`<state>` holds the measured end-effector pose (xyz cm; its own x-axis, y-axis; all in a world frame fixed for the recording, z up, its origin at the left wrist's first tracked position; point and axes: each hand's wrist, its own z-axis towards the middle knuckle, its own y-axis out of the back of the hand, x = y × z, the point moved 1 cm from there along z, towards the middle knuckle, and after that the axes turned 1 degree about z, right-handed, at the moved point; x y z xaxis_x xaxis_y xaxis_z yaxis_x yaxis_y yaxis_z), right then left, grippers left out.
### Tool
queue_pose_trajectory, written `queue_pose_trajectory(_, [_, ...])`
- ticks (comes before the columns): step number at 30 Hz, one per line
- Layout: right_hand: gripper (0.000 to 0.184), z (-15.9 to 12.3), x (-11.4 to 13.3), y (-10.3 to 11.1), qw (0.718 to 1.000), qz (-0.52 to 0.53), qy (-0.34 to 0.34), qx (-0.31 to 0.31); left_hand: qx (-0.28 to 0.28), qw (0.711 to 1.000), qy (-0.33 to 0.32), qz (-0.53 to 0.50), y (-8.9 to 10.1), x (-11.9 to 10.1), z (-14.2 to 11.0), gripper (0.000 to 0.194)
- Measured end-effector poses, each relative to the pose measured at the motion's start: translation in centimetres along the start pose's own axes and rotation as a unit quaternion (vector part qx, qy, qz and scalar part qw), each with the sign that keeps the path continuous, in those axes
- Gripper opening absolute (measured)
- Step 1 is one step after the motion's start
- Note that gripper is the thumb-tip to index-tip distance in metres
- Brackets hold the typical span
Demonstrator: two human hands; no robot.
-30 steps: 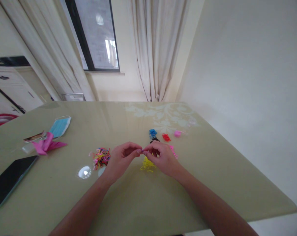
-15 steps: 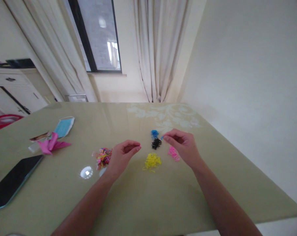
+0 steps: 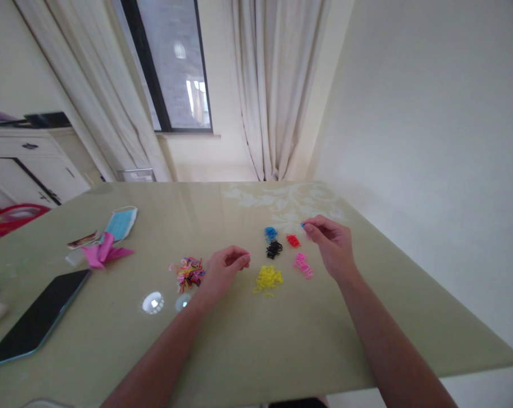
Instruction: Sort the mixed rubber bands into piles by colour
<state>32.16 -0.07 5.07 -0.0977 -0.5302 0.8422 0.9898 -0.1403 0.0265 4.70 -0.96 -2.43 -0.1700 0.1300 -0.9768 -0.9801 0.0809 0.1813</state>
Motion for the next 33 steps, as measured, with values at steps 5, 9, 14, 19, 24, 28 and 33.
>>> queue_pose_trajectory(5, [0.028, 0.9, -3.1, -0.9, 0.982, -0.177, -0.034, 0.051, 0.007, 1.0, -0.001, -0.001, -0.2, 0.0, 0.1, 0.034])
queue_pose_trajectory(9, [0.018, 2.3, -5.8, -2.9, 0.917, -0.367, -0.04, 0.152, 0.006, 1.0, -0.003, 0.011, -0.2, -0.1, 0.2, 0.031])
queue_pose_trajectory(14, [0.013, 4.1, -8.1, -4.6, 0.887, -0.417, -0.058, 0.19, 0.005, 1.0, -0.018, -0.022, -0.3, -0.5, 0.2, 0.03])
queue_pose_trajectory(19, [0.013, 4.7, -8.5, -4.7, 0.869, -0.45, -0.07, 0.193, 0.0, 1.0, -0.015, -0.027, -0.2, -0.7, 0.0, 0.028])
queue_pose_trajectory(24, [0.014, 5.3, -6.1, -4.8, 0.875, -0.428, -0.036, 0.223, 0.004, 0.999, -0.023, -0.033, -0.2, -0.7, -0.2, 0.026])
queue_pose_trajectory(28, [0.016, 3.8, -3.4, -6.3, 0.891, -0.29, -0.01, 0.349, -0.008, 0.999, -0.019, -0.033, -0.2, -1.0, -0.4, 0.024])
queue_pose_trajectory(33, [0.015, 1.3, -1.5, -7.3, 0.885, -0.188, -0.033, 0.425, -0.009, 1.0, -0.022, -0.019, 0.0, -1.4, -0.6, 0.025])
